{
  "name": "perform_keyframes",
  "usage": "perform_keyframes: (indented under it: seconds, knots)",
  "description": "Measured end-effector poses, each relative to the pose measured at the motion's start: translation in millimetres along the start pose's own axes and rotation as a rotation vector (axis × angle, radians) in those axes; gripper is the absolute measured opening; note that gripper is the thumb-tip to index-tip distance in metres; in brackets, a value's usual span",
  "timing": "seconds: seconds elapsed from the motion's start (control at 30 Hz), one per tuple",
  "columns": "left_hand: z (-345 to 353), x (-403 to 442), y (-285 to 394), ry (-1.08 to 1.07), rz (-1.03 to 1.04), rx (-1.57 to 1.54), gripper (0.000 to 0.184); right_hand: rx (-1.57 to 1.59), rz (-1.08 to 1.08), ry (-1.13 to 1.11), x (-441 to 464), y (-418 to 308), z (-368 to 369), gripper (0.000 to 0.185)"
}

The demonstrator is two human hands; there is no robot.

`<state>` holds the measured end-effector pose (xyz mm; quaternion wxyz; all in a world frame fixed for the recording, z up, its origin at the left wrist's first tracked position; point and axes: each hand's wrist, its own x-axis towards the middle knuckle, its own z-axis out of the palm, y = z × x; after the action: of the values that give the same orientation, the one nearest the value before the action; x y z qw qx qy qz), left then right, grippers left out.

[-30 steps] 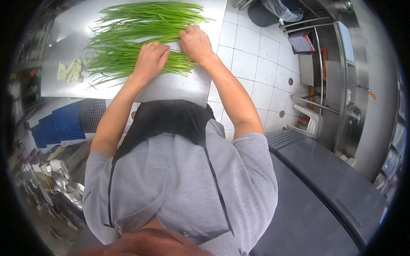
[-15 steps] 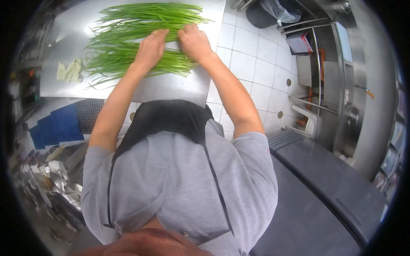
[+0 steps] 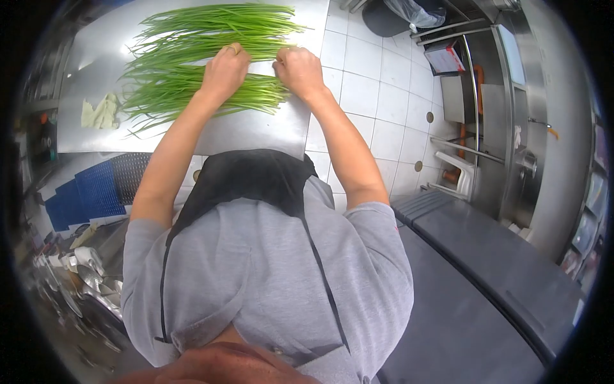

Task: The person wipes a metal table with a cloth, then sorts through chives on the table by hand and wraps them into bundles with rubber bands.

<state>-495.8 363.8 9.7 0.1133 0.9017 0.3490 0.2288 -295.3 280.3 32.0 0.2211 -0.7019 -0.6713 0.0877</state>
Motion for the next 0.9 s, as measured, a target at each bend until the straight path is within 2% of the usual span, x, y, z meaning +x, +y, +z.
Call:
perform_keyframes:
  seconds: [0.2,0.4,0.7,0.8,0.9]
  knots:
    - [-4,5,5,-0.074,0.004,0.033,0.011,0.041,-0.014,0.078,2,1,6,0.011]
    - [-2,7,3,-0.051,0.089,0.051,0.01,0.02,-0.058,0.089,5,-1,10,0.011]
    - [-2,-2,3,-0.025,0.106,-0.051,0.006,0.024,-0.07,-0.074,3,-4,-2,0.009]
    - [-1,-2,0,-0.052,0.157,0.0,0.011,0.044,-0.077,0.039,8,-1,4,0.008]
    - [-3,-4,-1,-0.091,0.178,-0.017,0.009,-0.067,-0.108,0.038,12,3,7,0.007]
